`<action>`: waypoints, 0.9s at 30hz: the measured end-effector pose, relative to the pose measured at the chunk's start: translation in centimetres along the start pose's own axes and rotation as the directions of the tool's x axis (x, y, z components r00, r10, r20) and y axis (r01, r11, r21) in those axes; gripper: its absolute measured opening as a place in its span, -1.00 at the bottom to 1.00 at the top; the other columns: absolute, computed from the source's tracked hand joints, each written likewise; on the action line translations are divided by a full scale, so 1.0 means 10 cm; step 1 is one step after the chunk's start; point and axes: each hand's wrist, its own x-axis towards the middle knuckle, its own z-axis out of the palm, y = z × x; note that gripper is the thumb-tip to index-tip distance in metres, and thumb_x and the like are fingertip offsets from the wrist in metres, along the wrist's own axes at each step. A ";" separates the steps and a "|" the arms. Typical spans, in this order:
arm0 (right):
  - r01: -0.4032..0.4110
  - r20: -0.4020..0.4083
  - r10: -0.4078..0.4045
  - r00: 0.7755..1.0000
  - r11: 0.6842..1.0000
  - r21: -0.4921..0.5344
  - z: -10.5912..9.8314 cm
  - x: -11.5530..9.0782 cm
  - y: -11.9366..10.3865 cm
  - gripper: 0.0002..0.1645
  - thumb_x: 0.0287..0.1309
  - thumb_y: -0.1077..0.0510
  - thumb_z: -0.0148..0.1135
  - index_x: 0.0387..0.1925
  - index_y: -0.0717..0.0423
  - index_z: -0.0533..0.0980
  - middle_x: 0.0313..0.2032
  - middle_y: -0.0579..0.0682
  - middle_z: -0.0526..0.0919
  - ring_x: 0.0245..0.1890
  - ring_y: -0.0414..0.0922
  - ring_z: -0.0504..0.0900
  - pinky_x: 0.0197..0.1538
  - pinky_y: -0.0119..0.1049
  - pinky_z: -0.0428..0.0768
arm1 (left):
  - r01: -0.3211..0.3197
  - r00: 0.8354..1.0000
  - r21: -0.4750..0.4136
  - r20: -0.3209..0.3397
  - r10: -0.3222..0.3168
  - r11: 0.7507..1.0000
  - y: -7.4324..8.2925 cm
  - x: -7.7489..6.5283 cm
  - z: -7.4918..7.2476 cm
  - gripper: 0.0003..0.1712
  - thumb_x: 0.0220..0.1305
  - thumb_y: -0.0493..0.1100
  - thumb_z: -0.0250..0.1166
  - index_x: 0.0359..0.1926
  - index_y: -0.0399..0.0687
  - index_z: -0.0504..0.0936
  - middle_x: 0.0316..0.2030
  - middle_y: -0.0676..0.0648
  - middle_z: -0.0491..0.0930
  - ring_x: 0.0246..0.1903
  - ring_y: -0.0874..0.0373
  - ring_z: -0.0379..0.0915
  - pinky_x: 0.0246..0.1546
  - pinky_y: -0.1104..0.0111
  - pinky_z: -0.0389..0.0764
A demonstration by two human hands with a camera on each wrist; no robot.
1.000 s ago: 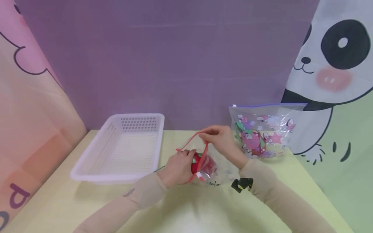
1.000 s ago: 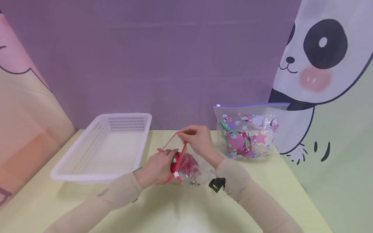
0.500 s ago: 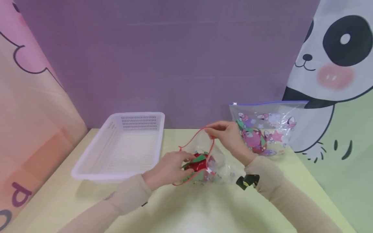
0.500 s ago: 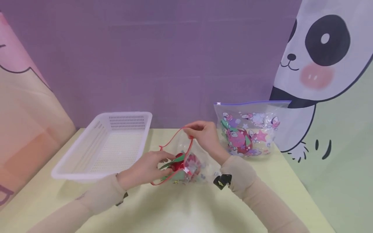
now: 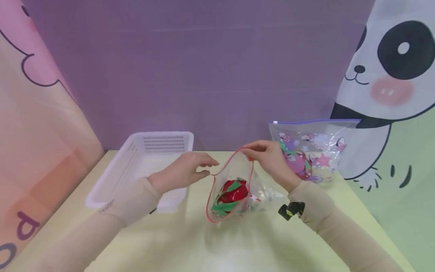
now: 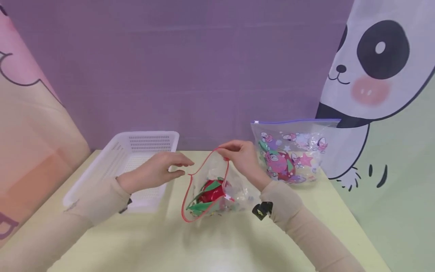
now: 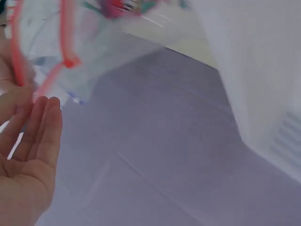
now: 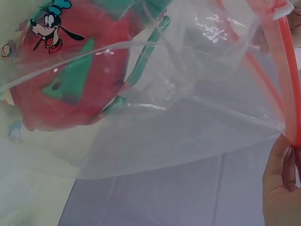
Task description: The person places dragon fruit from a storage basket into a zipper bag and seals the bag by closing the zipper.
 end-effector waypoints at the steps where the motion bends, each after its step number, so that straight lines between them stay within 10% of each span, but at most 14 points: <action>1: 0.001 0.000 -0.001 1.000 1.000 0.001 0.00 0.00 0.00 -0.70 0.06 0.11 0.29 -0.17 0.18 0.60 -0.31 -0.04 0.69 -0.34 -0.11 0.64 -0.24 -0.39 0.59 | -0.006 1.000 0.022 0.020 0.006 1.000 -0.03 0.02 0.01 -0.64 0.06 -0.34 0.31 -0.06 -0.16 0.60 -0.15 -0.04 0.63 -0.18 0.14 0.56 -0.12 0.36 0.56; 7: -0.001 -0.012 0.001 1.000 1.000 0.008 -0.02 0.02 0.03 -0.69 0.05 0.12 0.29 -0.16 0.19 0.59 -0.31 -0.04 0.70 -0.33 -0.11 0.65 -0.24 -0.39 0.60 | -0.063 0.995 0.093 0.086 0.055 0.994 -0.17 0.10 0.20 -0.70 -0.04 -0.25 0.40 -0.18 -0.11 0.66 -0.22 0.02 0.65 -0.17 0.18 0.57 -0.10 0.40 0.54; 16: 0.011 -0.032 -0.010 0.999 1.000 0.025 -0.04 0.06 0.08 -0.68 0.04 0.12 0.31 -0.17 0.20 0.59 -0.34 -0.09 0.70 -0.37 -0.18 0.64 -0.24 -0.37 0.60 | -0.170 0.975 0.053 -0.133 0.176 0.984 -0.22 0.16 0.43 -0.86 -0.08 -0.23 0.42 -0.39 -0.08 0.73 -0.47 0.06 0.67 -0.44 0.29 0.60 -0.32 0.55 0.55; 27: 0.033 -0.037 -0.031 0.999 0.997 0.065 -0.12 0.06 0.13 -0.69 0.05 0.19 0.28 -0.17 0.28 0.56 -0.45 -0.23 0.64 -0.42 -0.26 0.61 -0.26 -0.42 0.61 | -0.046 0.990 -0.227 -0.138 0.014 0.973 -0.26 0.15 0.34 -0.93 0.00 -0.28 0.38 -0.41 -0.10 0.71 -0.43 0.02 0.68 -0.37 0.24 0.59 -0.26 0.52 0.58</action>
